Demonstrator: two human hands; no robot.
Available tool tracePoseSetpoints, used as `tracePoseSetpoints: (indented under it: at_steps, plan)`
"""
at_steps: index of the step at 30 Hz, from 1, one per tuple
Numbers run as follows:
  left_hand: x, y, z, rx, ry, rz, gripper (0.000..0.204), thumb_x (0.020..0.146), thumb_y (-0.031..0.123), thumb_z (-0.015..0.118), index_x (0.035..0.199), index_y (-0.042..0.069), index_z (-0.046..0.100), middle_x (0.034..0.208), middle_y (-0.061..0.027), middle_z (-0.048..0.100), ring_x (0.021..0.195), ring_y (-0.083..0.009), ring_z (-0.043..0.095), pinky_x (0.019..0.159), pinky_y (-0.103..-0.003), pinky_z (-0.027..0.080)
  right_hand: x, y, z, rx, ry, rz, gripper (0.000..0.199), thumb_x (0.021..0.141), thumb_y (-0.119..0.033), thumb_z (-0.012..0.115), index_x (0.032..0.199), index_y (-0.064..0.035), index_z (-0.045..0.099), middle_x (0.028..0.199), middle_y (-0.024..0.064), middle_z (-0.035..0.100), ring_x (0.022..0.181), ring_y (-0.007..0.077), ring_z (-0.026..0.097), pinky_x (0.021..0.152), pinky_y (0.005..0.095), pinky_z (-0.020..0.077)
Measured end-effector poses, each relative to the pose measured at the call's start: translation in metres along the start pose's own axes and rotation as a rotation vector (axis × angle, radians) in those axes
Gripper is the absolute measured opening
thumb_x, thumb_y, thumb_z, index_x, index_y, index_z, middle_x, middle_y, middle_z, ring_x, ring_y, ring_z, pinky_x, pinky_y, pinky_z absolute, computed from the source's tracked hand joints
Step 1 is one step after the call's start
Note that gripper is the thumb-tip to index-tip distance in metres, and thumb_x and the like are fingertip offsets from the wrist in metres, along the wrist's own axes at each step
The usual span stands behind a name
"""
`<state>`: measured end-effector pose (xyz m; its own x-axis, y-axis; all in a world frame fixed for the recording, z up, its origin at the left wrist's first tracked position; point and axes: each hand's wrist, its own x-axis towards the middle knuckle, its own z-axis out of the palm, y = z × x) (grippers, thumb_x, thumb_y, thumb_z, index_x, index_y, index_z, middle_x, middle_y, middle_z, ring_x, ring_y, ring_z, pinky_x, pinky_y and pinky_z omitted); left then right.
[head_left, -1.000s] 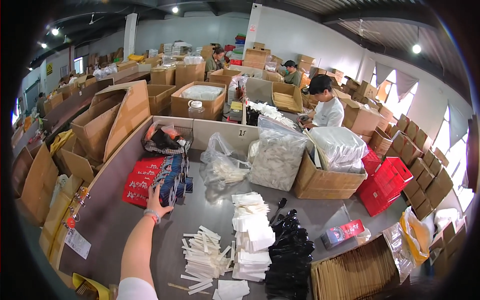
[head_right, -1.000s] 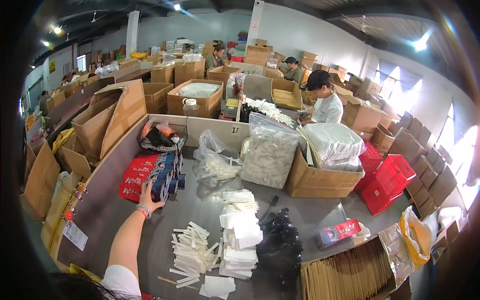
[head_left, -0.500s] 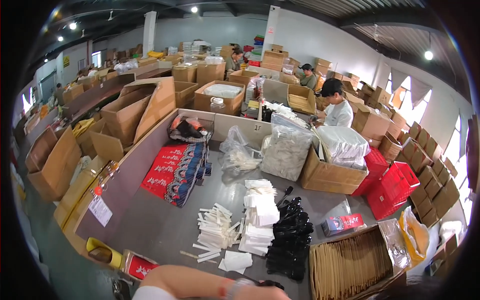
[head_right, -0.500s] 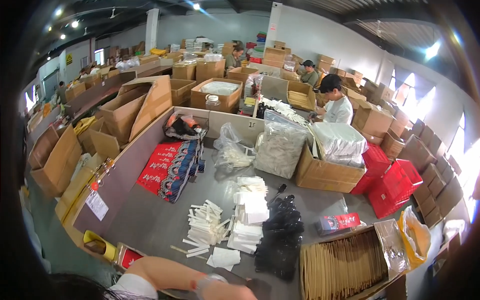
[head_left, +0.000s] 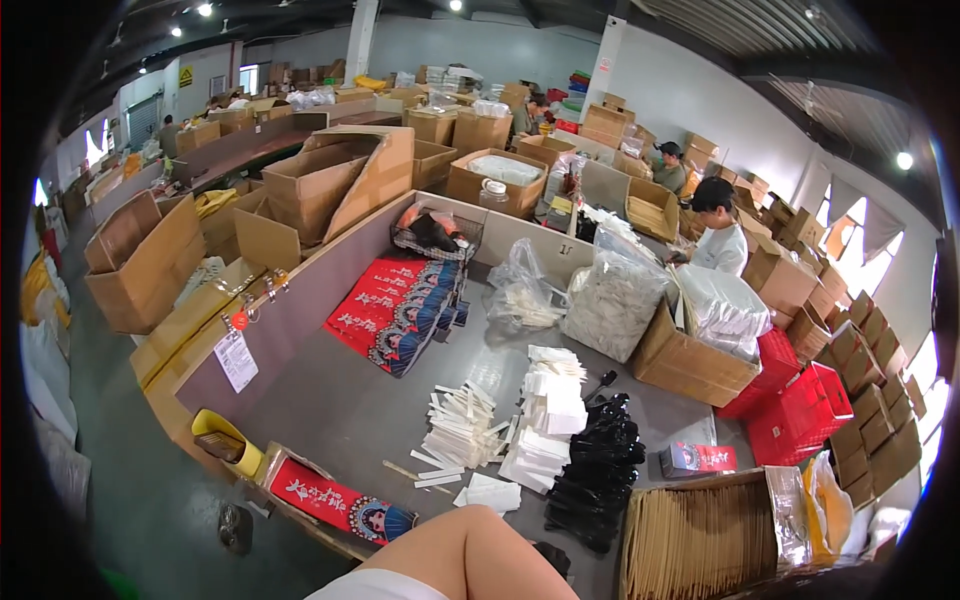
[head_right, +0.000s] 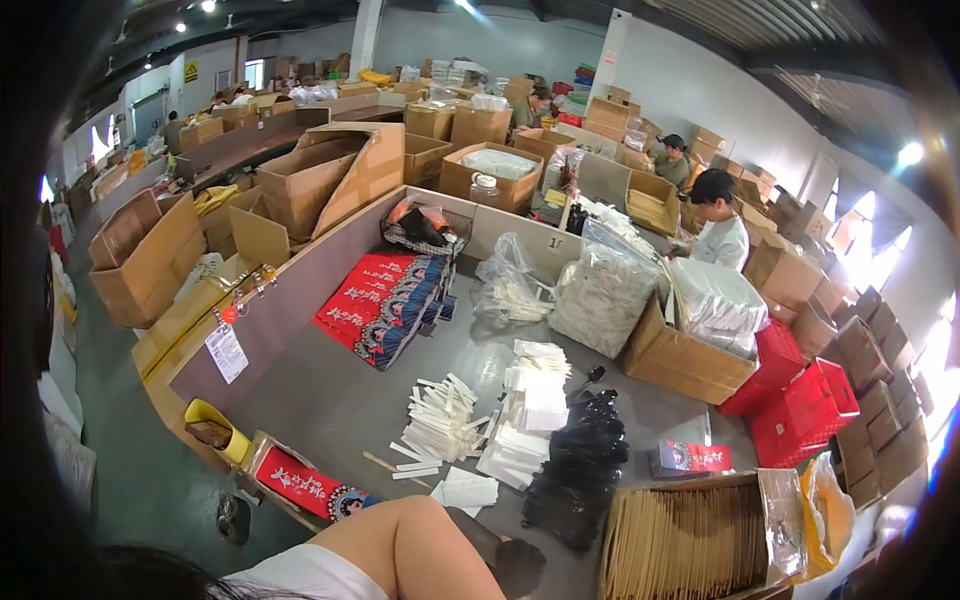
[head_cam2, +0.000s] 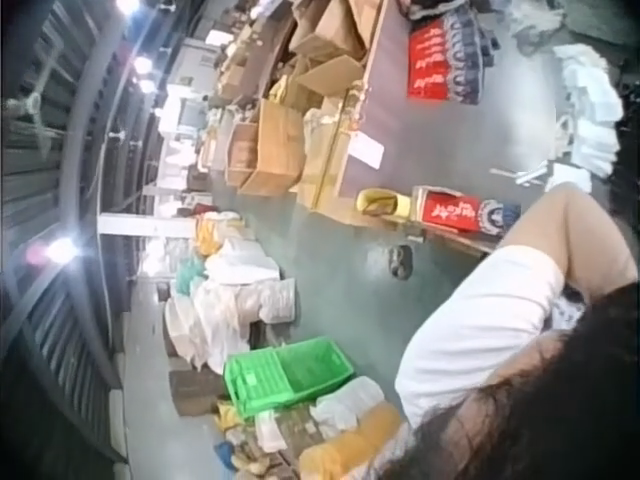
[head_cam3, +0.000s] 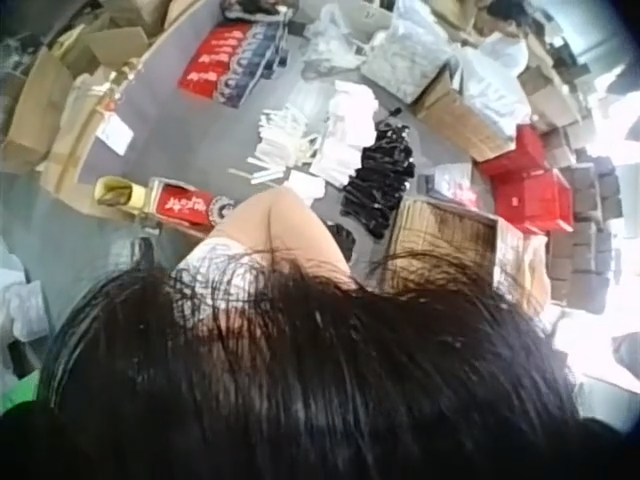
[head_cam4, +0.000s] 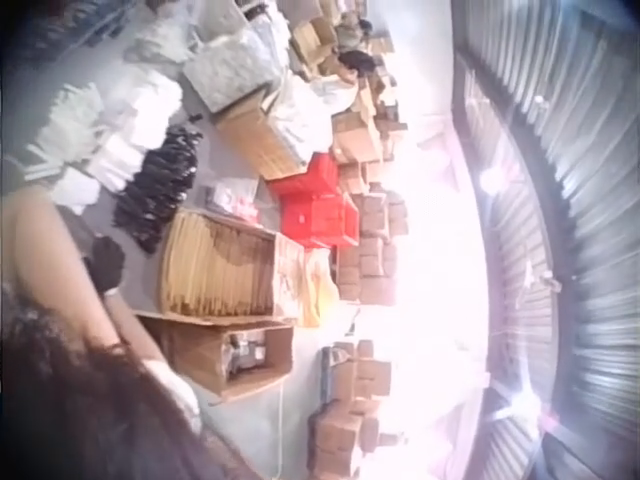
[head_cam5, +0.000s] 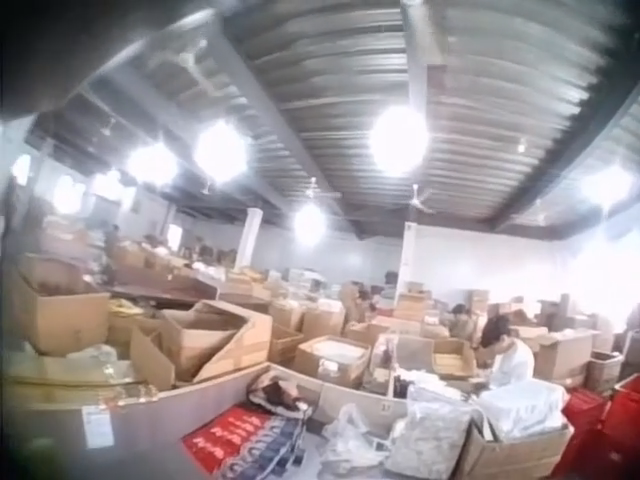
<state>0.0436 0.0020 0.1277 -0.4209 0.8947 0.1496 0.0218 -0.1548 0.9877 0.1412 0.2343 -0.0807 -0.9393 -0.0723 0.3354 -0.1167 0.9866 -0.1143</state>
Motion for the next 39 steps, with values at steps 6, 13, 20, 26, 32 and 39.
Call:
tracePoseSetpoints:
  at_steps: [6, 13, 20, 26, 32, 39]
  plan:
    - [-0.035, 0.009, 0.013, 0.043, 0.179, -0.023, 0.042, 0.078, 0.03, 0.072, 0.109, 0.003, 0.063, 0.109, -0.012, 0.062, 0.105, -0.0257, 0.059, 0.093, -0.04, 0.044, 0.019, -0.018, -0.016, -0.034, -0.361, 0.137, 0.033, 0.08, -0.033, 0.058, 0.102, -0.009, 0.054, 0.1, 0.0112, 0.057, 0.095, 0.0304, 0.055, 0.072, 0.0457, 0.0466]
    - [-0.085, 0.02, 0.028, 0.081, 0.375, -0.066, 0.039, 0.079, 0.03, 0.071, 0.107, 0.004, 0.064, 0.106, -0.0117, 0.062, 0.103, -0.0259, 0.059, 0.09, -0.039, 0.045, 0.023, -0.025, -0.014, -0.212, -0.375, 0.618, 0.017, 0.09, -0.031, 0.048, 0.094, -0.0183, 0.058, 0.099, 0.005, 0.06, 0.094, 0.0284, 0.059, 0.065, 0.0443, 0.053]
    - [-0.085, 0.021, 0.036, 0.081, 0.398, -0.04, 0.037, 0.08, 0.03, 0.07, 0.105, 0.004, 0.064, 0.103, -0.0113, 0.063, 0.101, -0.0262, 0.06, 0.088, -0.039, 0.046, 0.002, -0.009, 0.022, -0.275, -0.288, 0.47, 0.016, 0.091, -0.033, 0.047, 0.095, -0.0216, 0.057, 0.104, 0.0045, 0.06, 0.096, 0.03, 0.059, 0.068, 0.046, 0.0534]
    - [-0.089, 0.021, 0.043, 0.08, 0.404, -0.034, 0.035, 0.081, 0.031, 0.069, 0.103, 0.004, 0.065, 0.101, -0.011, 0.063, 0.1, -0.0264, 0.061, 0.087, -0.039, 0.047, 0.008, 0.005, 0.002, -1.673, 0.317, -0.343, 0.033, 0.083, -0.037, 0.059, 0.105, -0.013, 0.054, 0.111, 0.0098, 0.056, 0.102, 0.034, 0.054, 0.081, 0.0493, 0.0464]
    - [-0.086, 0.021, 0.04, 0.093, 0.397, -0.009, 0.033, 0.081, 0.031, 0.068, 0.102, 0.005, 0.065, 0.099, -0.0107, 0.064, 0.098, -0.0267, 0.061, 0.085, -0.039, 0.047, 0.022, -0.013, -0.023, -1.663, 0.28, -0.318, 0.045, 0.076, -0.043, 0.063, 0.105, -0.0103, 0.054, 0.107, 0.0111, 0.055, 0.099, 0.035, 0.053, 0.081, 0.0506, 0.0434]
    - [-0.081, 0.02, 0.043, 0.107, 0.375, 0.018, 0.031, 0.082, 0.031, 0.066, 0.1, 0.005, 0.066, 0.096, -0.0103, 0.064, 0.096, -0.0269, 0.062, 0.083, -0.039, 0.048, 0.042, -0.035, -0.071, -0.1, -0.491, 0.234, 0.044, 0.075, -0.045, 0.062, 0.101, -0.0101, 0.055, 0.1, 0.0118, 0.057, 0.094, 0.0356, 0.054, 0.079, 0.0506, 0.0434]
